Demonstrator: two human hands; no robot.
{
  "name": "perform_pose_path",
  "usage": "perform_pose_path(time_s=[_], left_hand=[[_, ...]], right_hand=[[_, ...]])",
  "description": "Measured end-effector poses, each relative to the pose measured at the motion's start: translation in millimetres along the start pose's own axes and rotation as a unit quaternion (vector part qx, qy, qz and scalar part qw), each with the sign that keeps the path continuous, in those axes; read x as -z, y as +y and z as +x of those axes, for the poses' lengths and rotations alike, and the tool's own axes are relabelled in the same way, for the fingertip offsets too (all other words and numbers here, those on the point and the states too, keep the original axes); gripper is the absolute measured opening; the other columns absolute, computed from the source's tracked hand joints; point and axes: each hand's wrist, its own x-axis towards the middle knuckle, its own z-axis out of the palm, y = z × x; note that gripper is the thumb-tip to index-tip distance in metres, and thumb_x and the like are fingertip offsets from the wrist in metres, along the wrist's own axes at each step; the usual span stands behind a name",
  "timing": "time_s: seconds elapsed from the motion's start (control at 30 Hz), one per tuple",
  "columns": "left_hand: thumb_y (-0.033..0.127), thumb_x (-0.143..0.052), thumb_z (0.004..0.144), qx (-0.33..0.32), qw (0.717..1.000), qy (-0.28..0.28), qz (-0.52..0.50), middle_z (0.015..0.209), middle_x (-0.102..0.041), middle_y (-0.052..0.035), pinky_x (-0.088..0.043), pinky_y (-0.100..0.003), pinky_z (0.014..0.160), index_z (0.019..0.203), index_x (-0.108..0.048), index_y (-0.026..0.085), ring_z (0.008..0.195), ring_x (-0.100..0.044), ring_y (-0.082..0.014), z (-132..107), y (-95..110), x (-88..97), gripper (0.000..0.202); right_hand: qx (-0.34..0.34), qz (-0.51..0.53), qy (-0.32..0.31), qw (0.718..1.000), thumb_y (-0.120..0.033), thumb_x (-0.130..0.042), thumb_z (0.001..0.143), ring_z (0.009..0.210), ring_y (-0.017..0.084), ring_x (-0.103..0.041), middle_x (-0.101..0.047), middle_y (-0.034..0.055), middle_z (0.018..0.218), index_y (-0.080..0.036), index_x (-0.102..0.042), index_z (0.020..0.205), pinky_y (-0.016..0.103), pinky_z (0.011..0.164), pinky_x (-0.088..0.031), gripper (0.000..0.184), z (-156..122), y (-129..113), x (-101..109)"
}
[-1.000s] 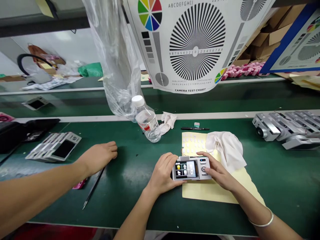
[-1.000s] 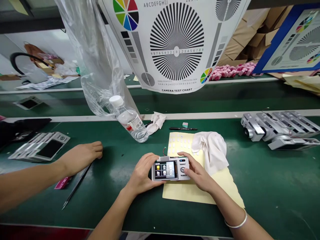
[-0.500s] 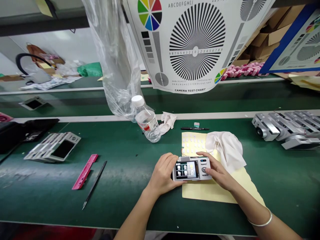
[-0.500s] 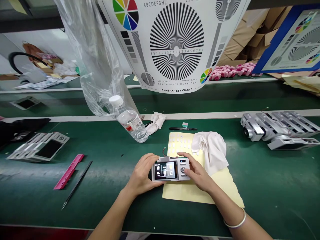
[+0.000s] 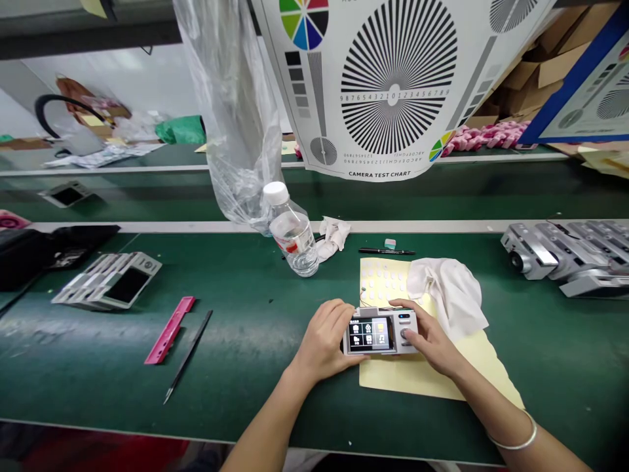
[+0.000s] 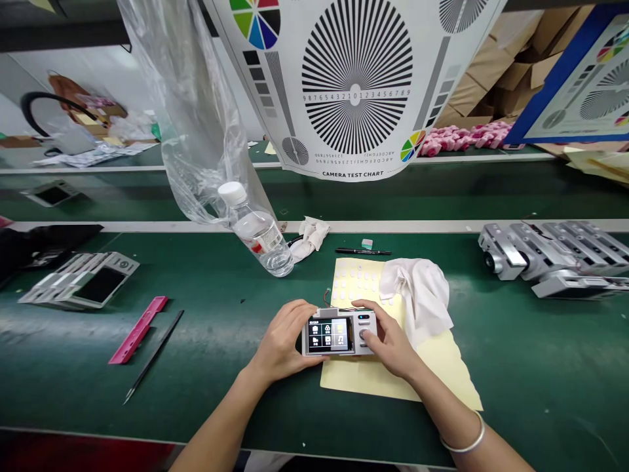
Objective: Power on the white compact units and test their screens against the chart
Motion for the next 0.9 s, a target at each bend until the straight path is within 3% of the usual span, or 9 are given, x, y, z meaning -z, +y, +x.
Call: perform_pose_path(time_s=[0.4,0.67,0.9], left_hand=[[0.048,-0.072,0.076,0.001,1.000,0.000,0.003,0.098,-0.069,-0.0136,-0.057,-0.045,0.084,0.116,-0.053,0.013,0.094,-0.065,-0.0290,1.1,0.2,-0.1,0.056],[0.048,-0.072,0.076,0.006,1.000,0.004,-0.001,0.097,-0.069,-0.0132,-0.056,-0.045,0.084,0.113,-0.054,0.012,0.092,-0.065,-0.0286,2.0,-1.0,1.9,0.055],[0.050,-0.068,0.079,0.003,1.000,0.013,0.000,0.097,-0.069,-0.0134,-0.056,-0.044,0.082,0.115,-0.053,0.012,0.092,-0.065,-0.0281,2.6,-1.3,1.9,0.054]], right_hand=[[-0.004,0.013,-0.015,1.000,-0.040,-0.053,0.088,0.092,0.024,-0.063,-0.062,0.0080,0.109,-0.026,-0.047,0.124,0.036,0.079,-0.052,0.040,-2.5,2.1,0.4],[0.005,0.035,-0.068,0.997,-0.061,-0.057,0.081,0.109,0.029,-0.059,-0.056,0.0122,0.125,-0.024,-0.041,0.134,0.041,0.092,-0.048,0.066,-0.3,-4.0,7.2],[-0.016,0.054,-0.093,0.994,-0.054,-0.061,0.083,0.111,0.027,-0.061,-0.056,0.0139,0.127,-0.026,-0.034,0.136,0.039,0.089,-0.052,0.066,-2.6,-6.8,7.0]])
